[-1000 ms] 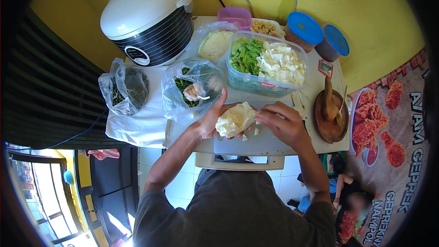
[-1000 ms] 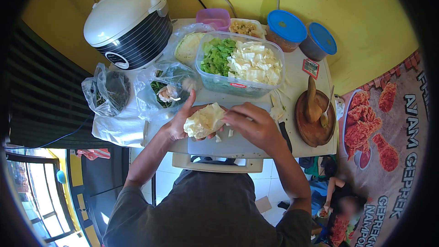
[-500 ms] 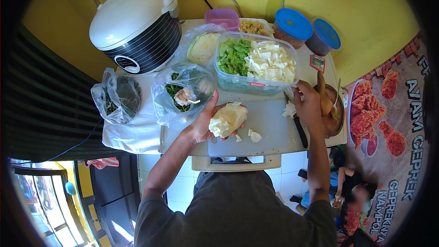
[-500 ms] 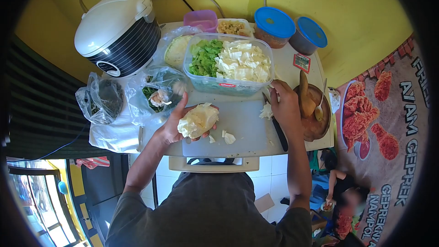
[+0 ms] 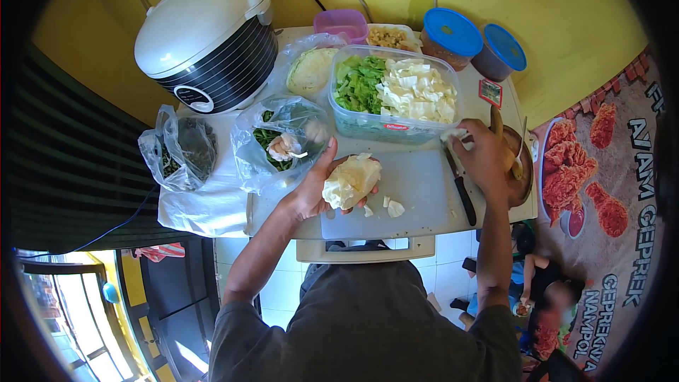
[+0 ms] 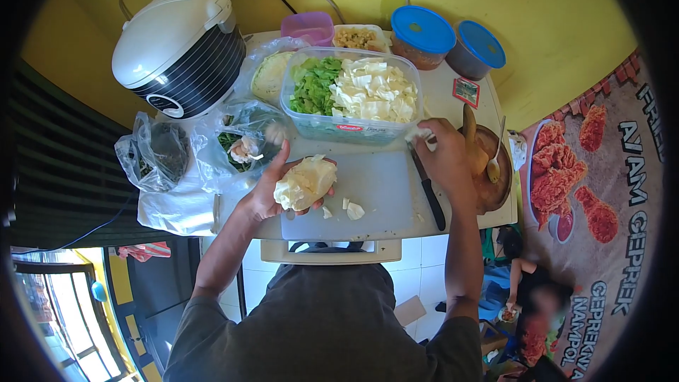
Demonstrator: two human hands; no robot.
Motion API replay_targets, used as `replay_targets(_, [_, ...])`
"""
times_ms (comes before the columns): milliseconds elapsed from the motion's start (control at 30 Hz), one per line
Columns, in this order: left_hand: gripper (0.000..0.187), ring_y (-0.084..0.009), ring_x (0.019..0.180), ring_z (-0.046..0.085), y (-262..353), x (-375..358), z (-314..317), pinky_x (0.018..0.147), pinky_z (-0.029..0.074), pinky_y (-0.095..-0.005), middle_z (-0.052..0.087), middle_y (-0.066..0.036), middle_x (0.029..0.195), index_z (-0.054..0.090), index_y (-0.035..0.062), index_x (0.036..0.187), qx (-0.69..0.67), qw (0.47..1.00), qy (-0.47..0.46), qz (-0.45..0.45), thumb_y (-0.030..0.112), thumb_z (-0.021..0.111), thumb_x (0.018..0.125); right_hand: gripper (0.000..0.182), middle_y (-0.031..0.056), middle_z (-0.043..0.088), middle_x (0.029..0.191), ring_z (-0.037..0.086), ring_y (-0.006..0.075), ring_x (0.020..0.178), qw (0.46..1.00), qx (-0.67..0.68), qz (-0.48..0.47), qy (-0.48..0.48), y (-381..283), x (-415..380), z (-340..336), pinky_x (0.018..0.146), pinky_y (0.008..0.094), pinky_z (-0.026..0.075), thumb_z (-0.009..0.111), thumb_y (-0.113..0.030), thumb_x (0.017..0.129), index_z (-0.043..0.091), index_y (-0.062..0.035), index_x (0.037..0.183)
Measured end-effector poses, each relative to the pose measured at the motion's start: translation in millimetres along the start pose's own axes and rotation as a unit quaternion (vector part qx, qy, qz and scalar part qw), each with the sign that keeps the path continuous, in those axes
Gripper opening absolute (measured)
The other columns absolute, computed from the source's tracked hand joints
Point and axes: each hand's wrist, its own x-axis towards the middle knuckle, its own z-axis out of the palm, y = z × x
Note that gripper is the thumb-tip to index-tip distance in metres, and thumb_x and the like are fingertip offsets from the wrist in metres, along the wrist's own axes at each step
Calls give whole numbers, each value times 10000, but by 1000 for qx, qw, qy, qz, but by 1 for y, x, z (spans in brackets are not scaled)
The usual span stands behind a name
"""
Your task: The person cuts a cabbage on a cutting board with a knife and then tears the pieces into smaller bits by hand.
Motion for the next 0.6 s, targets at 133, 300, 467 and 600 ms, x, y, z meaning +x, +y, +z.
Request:
replay_targets(133, [923,-234,838,719,0,0,0,528,568,-284,687,-201,1124,469,52,1469,10,1000,0,9,799,236,978,282,154,713,986,710,256,830,995,-25,-83,40,18,4,23,738,365,561,792,-67,838,694,-16,1097])
replay_targets(300, [827,-258,858,723,-3,1,-1,565,589,-304,678,-220,1158,446,42,1490,3,1000,1,22,707,268,1032,293,163,669,995,689,326,830,994,33,-47,-92,-31,-46,8,764,394,556,770,-134,873,690,-32,1135])
replay_targets(467, [810,-270,862,720,-3,2,-2,586,601,-316,672,-222,1163,429,37,1503,-2,1000,0,16,687,287,1040,222,134,643,961,672,288,801,960,89,-117,-239,-67,-74,34,750,381,561,748,-90,893,690,-28,1099])
replay_targets(600, [792,-263,862,719,-4,1,-2,593,605,-316,669,-215,1169,426,47,1509,-4,1000,2,30,676,294,1045,203,119,628,950,677,306,814,948,116,-161,-248,-57,-76,47,748,402,562,694,-80,933,680,-53,1133])
